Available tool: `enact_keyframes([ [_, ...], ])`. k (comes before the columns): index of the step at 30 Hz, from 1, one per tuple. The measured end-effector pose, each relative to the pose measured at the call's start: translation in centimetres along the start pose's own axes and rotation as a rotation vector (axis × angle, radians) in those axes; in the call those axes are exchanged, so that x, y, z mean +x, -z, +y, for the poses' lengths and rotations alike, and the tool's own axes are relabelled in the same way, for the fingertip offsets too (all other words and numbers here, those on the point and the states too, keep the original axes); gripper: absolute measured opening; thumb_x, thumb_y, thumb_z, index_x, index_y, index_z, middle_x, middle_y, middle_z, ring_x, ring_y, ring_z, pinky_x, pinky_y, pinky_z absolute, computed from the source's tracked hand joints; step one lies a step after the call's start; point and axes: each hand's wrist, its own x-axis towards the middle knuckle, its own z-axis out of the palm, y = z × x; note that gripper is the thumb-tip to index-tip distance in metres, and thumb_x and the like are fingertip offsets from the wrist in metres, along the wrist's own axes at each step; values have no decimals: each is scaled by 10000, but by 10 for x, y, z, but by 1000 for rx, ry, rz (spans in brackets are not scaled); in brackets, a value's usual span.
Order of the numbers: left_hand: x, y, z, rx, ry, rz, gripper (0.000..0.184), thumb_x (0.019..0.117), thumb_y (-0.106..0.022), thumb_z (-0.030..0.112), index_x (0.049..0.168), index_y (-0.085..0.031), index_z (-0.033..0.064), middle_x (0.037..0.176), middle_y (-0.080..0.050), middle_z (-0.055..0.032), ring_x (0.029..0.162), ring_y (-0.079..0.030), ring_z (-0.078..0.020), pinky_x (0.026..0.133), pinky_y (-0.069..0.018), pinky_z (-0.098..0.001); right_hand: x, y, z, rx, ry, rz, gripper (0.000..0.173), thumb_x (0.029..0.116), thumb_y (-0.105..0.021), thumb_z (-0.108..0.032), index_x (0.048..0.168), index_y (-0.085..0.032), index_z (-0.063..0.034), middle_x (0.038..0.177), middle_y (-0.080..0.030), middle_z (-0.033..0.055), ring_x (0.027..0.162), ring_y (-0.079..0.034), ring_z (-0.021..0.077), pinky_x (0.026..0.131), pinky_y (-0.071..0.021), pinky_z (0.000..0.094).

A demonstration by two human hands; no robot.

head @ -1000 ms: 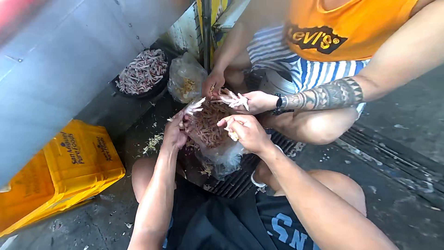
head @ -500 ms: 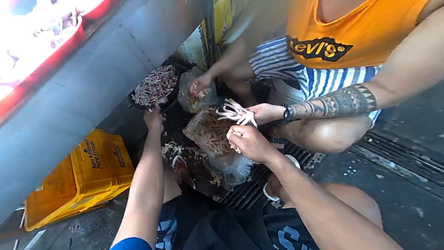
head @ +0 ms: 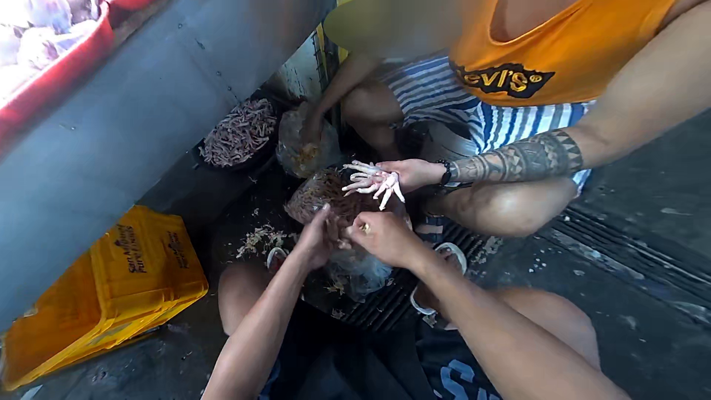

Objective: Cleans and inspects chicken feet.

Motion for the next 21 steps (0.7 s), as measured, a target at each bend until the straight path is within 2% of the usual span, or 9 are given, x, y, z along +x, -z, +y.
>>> enact_keyframes([
  [1,-7,-8,-4,5,-1,-62,562,1118,-230,482,1426,-503,98,1087,-695,-138,870,-702,-246,721,-607,-414,2,-6,-2,-37,-47,-43,395,997,-619,-408,1127,-700,-44,997,-723,145,953,-706,301,891,-556,568],
  [4,-17,-24,-14,47,-60,-136,536,1115,-263,446,1490,-488,137,1171,-696,-134,986,-702,-257,829,-603,-460,6,-14,-7,-132,-132,-70,345,904,-706,-277,1165,-700,-51,1108,-711,194,1078,-676,383,934,-518,649],
  [8,-9,-14,-14,39,-153,-211,625,1026,-431,528,1542,-413,176,1129,-702,-95,862,-704,-209,706,-617,-406,10,2,-6,-135,-76,-56,338,999,-620,-344,1070,-699,-23,1012,-713,192,993,-695,358,879,-546,618],
  [11,-9,-8,-8,253,-166,-123,587,1070,-394,490,1560,-383,169,1171,-687,-117,860,-722,-255,637,-626,-438,15,7,-5,-64,-21,36,412,1049,-543,-375,1019,-665,17,898,-677,186,894,-677,334,826,-538,567],
  [14,-3,3,-12,615,-201,-20,526,1068,-484,440,1508,-469,153,1230,-688,-121,943,-732,-258,770,-631,-469,18,10,-5,23,-17,165,408,1056,-536,-380,1007,-645,10,844,-650,150,822,-657,282,789,-543,499],
  [15,-2,5,-13,714,-215,-9,493,1067,-499,429,1465,-525,139,1206,-702,-108,946,-732,-238,819,-624,-468,18,10,-6,37,-18,203,404,1056,-536,-383,999,-640,4,834,-645,142,808,-652,270,782,-543,486],
  [17,-6,4,-10,815,-260,-17,357,1070,-510,365,1294,-642,121,983,-737,-51,824,-726,-176,767,-623,-415,18,8,-6,69,-16,276,401,1050,-547,-390,983,-640,-7,806,-637,123,776,-642,247,762,-540,467],
  [19,-12,-1,-7,834,-303,-47,290,1077,-495,322,1191,-669,120,837,-701,-11,716,-694,-140,687,-617,-366,18,4,-5,136,-16,353,382,1033,-579,-390,956,-645,-21,767,-623,92,728,-626,208,718,-532,431],
  [21,-15,-5,-8,867,-384,-3,284,1075,-487,324,1166,-668,124,794,-647,-6,681,-637,-141,663,-567,-381,17,1,-5,216,-29,384,375,1004,-633,-401,983,-656,-27,797,-643,81,747,-634,185,731,-537,412],
])
